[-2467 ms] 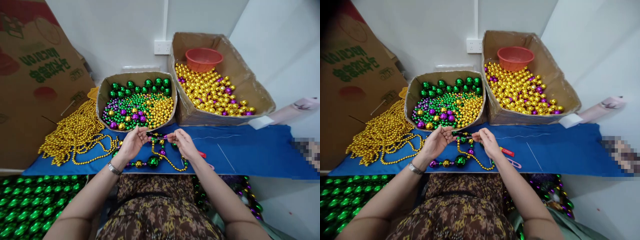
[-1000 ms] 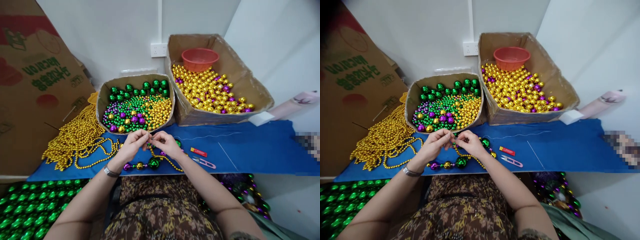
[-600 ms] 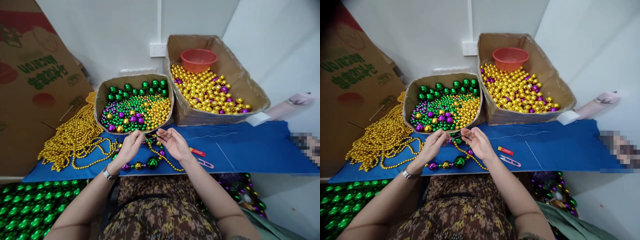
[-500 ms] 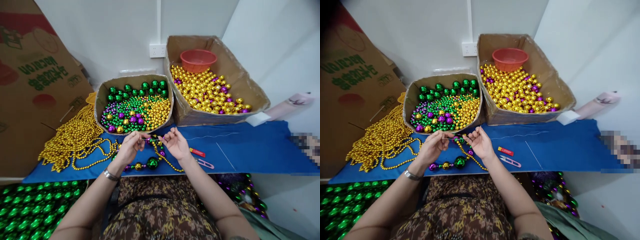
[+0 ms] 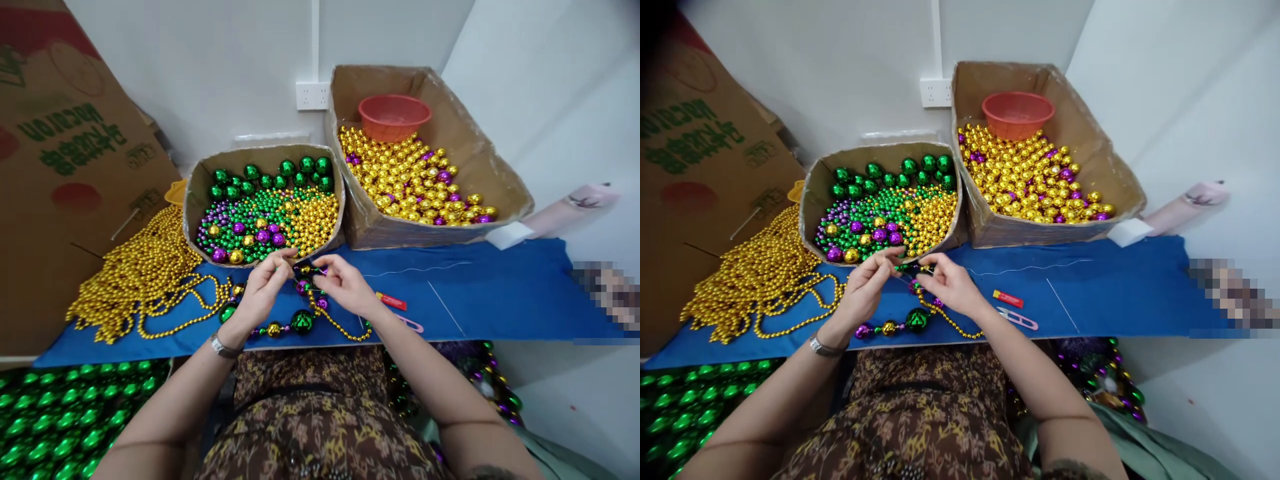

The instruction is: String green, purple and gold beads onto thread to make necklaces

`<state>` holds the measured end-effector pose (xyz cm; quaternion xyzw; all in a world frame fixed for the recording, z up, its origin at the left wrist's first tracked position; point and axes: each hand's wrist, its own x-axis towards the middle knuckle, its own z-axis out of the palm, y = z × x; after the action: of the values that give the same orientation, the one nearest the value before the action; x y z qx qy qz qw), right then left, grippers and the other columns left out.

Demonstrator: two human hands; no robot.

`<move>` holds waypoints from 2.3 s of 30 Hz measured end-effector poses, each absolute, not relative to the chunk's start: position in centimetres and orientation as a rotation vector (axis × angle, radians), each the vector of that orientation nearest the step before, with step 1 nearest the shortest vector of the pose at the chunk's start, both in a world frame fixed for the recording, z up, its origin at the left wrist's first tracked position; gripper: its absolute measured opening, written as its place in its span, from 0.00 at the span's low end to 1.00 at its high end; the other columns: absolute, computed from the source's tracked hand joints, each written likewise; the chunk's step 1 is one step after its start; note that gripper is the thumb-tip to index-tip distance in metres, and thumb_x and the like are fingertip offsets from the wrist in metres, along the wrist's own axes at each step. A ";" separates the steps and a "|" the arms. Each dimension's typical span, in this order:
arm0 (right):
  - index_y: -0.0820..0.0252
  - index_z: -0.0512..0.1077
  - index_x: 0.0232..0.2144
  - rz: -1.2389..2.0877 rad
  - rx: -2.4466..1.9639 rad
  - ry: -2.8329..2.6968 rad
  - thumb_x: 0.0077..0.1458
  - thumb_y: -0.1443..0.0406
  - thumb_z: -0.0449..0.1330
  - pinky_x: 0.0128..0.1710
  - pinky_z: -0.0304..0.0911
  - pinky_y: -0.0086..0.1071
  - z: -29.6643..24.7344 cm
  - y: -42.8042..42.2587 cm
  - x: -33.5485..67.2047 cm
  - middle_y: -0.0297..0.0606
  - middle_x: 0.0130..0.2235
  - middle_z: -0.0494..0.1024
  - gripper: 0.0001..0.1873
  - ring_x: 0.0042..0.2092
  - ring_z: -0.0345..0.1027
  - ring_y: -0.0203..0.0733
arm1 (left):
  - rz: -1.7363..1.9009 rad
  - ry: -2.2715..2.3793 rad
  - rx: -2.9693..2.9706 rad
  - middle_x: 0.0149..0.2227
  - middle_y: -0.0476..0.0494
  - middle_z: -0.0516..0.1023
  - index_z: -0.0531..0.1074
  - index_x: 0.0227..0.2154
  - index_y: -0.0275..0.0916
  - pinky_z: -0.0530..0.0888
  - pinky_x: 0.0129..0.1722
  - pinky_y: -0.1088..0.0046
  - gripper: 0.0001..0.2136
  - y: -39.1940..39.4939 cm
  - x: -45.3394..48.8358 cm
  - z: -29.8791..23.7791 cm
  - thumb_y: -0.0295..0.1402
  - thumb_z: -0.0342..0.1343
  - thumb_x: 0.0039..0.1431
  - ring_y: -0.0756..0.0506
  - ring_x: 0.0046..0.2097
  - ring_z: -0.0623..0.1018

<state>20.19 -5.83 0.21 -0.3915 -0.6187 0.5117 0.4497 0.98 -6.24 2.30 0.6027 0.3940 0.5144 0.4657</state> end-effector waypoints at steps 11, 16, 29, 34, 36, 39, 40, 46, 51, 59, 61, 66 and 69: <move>0.58 0.67 0.31 1.136 -0.919 -1.551 0.61 0.56 0.54 0.24 0.55 0.25 4.3 -4.9 20.7 0.28 0.26 0.66 0.13 0.24 0.58 0.29 | 0.912 0.675 1.570 0.42 0.41 0.77 0.67 0.45 0.39 0.72 0.45 0.69 0.13 -4.3 3.7 0.5 0.39 0.55 0.61 0.45 0.45 0.76; 0.56 0.66 0.29 1.328 -0.804 -1.141 0.57 0.53 0.59 0.21 0.56 0.23 4.1 -3.9 21.1 0.23 0.21 0.58 0.14 0.20 0.51 0.27 | 0.770 0.595 1.617 0.43 0.41 0.77 0.63 0.52 0.42 0.71 0.47 0.68 0.21 -4.7 4.1 -0.1 0.31 0.60 0.57 0.45 0.47 0.76; 0.56 0.71 0.35 0.830 -1.445 -1.602 0.55 0.55 0.61 0.42 0.63 0.32 -2.5 -8.0 32.0 0.35 0.36 0.73 0.12 0.39 0.67 0.38 | 0.849 0.740 1.783 0.41 0.41 0.78 0.79 0.39 0.40 0.73 0.42 0.71 0.09 -3.5 4.8 -1.2 0.33 0.63 0.54 0.45 0.42 0.77; 0.55 0.74 0.39 0.512 -1.937 -2.135 0.58 0.60 0.59 0.44 0.63 0.36 -7.5 -13.3 36.2 0.43 0.40 0.75 0.09 0.43 0.67 0.45 | 0.875 0.778 1.630 0.41 0.40 0.80 0.78 0.40 0.38 0.75 0.41 0.70 0.12 -3.7 4.4 -1.4 0.34 0.64 0.52 0.44 0.41 0.78; 0.56 0.75 0.38 0.505 -1.935 -1.994 0.60 0.59 0.55 0.46 0.63 0.38 -8.8 -14.1 36.5 0.46 0.40 0.76 0.11 0.43 0.68 0.47 | 0.880 0.772 1.613 0.42 0.40 0.80 0.77 0.41 0.38 0.76 0.43 0.70 0.13 -3.7 4.3 -1.5 0.34 0.64 0.52 0.44 0.43 0.78; 0.57 0.73 0.40 0.567 -1.870 -1.794 0.65 0.57 0.46 0.41 0.65 0.37 -9.1 -14.0 35.4 0.46 0.36 0.76 0.18 0.38 0.70 0.45 | 0.892 0.765 1.606 0.44 0.40 0.79 0.77 0.43 0.39 0.75 0.44 0.70 0.15 -3.7 4.3 -1.5 0.32 0.65 0.51 0.45 0.44 0.78; 0.57 0.72 0.42 0.632 -1.836 -1.740 0.65 0.56 0.44 0.36 0.65 0.35 -8.7 -13.6 34.7 0.43 0.34 0.75 0.19 0.35 0.70 0.43 | 0.895 0.763 1.604 0.45 0.40 0.79 0.77 0.44 0.39 0.75 0.44 0.71 0.15 -3.7 4.3 -1.4 0.32 0.65 0.51 0.45 0.45 0.78; 0.55 0.71 0.44 1.201 -1.370 -1.560 0.62 0.50 0.51 0.25 0.59 0.27 -3.2 -10.3 29.2 0.32 0.30 0.73 0.20 0.26 0.62 0.33 | 0.858 0.722 1.616 0.49 0.39 0.75 0.75 0.48 0.40 0.75 0.42 0.72 0.20 -3.8 4.3 -1.2 0.31 0.64 0.51 0.45 0.45 0.76; 0.57 0.75 0.38 1.106 -1.222 -1.894 0.62 0.56 0.52 0.35 0.61 0.30 0.2 -8.0 26.9 0.35 0.34 0.77 0.16 0.36 0.68 0.38 | 0.827 0.693 1.625 0.49 0.39 0.74 0.74 0.49 0.41 0.74 0.39 0.73 0.20 -3.9 4.3 -0.8 0.32 0.64 0.52 0.47 0.41 0.75; 0.56 0.75 0.39 0.972 -1.155 -1.944 0.63 0.56 0.52 0.38 0.62 0.32 0.1 -7.6 26.3 0.35 0.36 0.79 0.15 0.37 0.70 0.39 | 0.818 0.680 1.632 0.50 0.38 0.74 0.75 0.48 0.40 0.75 0.43 0.69 0.19 -3.9 4.6 -0.7 0.32 0.64 0.51 0.45 0.43 0.76; 0.55 0.75 0.41 0.900 -1.204 -1.899 0.63 0.56 0.51 0.40 0.64 0.33 -0.6 -8.0 27.3 0.36 0.38 0.78 0.15 0.39 0.71 0.41 | 0.820 0.704 1.635 0.49 0.38 0.75 0.76 0.48 0.40 0.75 0.42 0.70 0.19 -3.9 4.4 -0.7 0.32 0.65 0.51 0.45 0.43 0.76; 0.56 0.74 0.46 0.504 -1.683 -1.966 0.64 0.57 0.50 0.44 0.65 0.38 -5.5 -10.2 30.7 0.44 0.39 0.76 0.17 0.41 0.70 0.46 | 0.929 0.775 1.550 0.49 0.39 0.76 0.75 0.48 0.41 0.76 0.37 0.74 0.21 -3.8 3.7 -1.2 0.31 0.66 0.49 0.47 0.41 0.76; 0.58 0.74 0.48 0.335 -1.927 -2.021 0.63 0.57 0.51 0.48 0.64 0.40 -8.6 -11.8 31.7 0.48 0.44 0.76 0.18 0.46 0.69 0.49 | 0.981 0.776 1.433 0.49 0.39 0.76 0.75 0.48 0.41 0.77 0.35 0.76 0.23 -3.5 3.6 -1.5 0.30 0.68 0.45 0.48 0.39 0.77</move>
<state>31.66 -11.82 -8.59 -0.6758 -0.7089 0.1175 0.1639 3.62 -3.50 -1.47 0.6132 0.3321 0.4200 0.5807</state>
